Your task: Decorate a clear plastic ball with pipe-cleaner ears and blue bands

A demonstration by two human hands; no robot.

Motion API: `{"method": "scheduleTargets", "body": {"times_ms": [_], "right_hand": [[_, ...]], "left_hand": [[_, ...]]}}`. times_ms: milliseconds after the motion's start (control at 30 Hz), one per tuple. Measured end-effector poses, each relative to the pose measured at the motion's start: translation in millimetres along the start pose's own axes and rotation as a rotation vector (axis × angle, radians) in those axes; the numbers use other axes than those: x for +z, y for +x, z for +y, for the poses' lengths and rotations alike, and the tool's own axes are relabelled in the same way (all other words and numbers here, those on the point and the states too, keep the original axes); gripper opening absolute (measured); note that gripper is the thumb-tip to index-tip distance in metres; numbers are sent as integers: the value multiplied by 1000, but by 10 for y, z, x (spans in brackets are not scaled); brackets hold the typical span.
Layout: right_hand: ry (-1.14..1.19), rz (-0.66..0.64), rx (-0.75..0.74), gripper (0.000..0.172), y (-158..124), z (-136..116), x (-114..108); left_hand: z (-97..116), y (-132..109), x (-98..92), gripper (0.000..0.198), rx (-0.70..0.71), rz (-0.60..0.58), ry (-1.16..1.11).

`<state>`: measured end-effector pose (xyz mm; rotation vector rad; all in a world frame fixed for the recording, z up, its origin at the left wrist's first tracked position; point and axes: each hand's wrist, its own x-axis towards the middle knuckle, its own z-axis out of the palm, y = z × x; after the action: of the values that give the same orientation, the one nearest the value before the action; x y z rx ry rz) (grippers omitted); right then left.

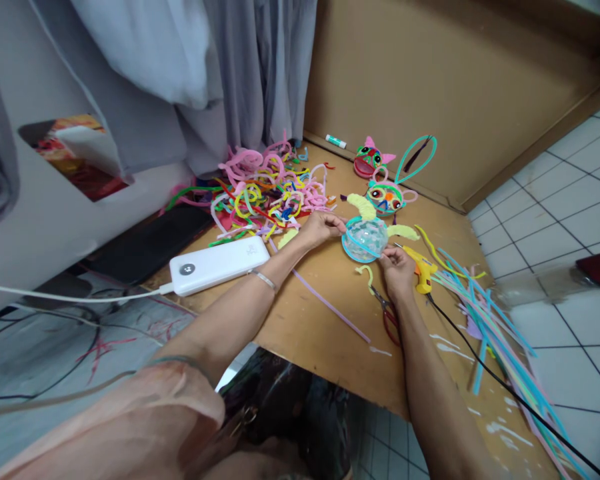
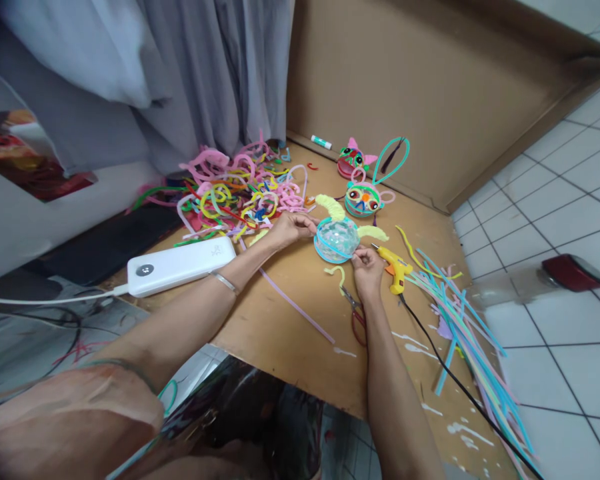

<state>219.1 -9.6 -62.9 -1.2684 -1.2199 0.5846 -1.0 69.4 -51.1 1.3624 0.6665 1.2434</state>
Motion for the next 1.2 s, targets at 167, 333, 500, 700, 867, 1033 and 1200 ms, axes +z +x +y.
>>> {"method": "scheduleTargets", "body": {"times_ms": [167, 333, 500, 700, 867, 1033, 1200], "right_hand": [[-23, -12, -17, 18, -3, 6, -7], [3, 1, 11, 18, -2, 8, 3], [-4, 15, 4, 18, -1, 15, 3], [-2, 2, -14, 19, 3, 23, 3], [13, -3, -16, 18, 2, 13, 11], [26, 25, 0, 17, -6, -4, 21], [29, 29, 6, 16, -9, -22, 28]], "left_hand": [[3, -7, 5, 15, 19, 4, 12], [18, -17, 8, 16, 14, 9, 22], [25, -24, 7, 14, 13, 9, 32], [3, -23, 4, 9, 21, 11, 45], [16, -39, 19, 6, 0, 23, 46], [16, -47, 37, 8, -22, 18, 29], [-3, -39, 50, 10, -11, 12, 13]]}}
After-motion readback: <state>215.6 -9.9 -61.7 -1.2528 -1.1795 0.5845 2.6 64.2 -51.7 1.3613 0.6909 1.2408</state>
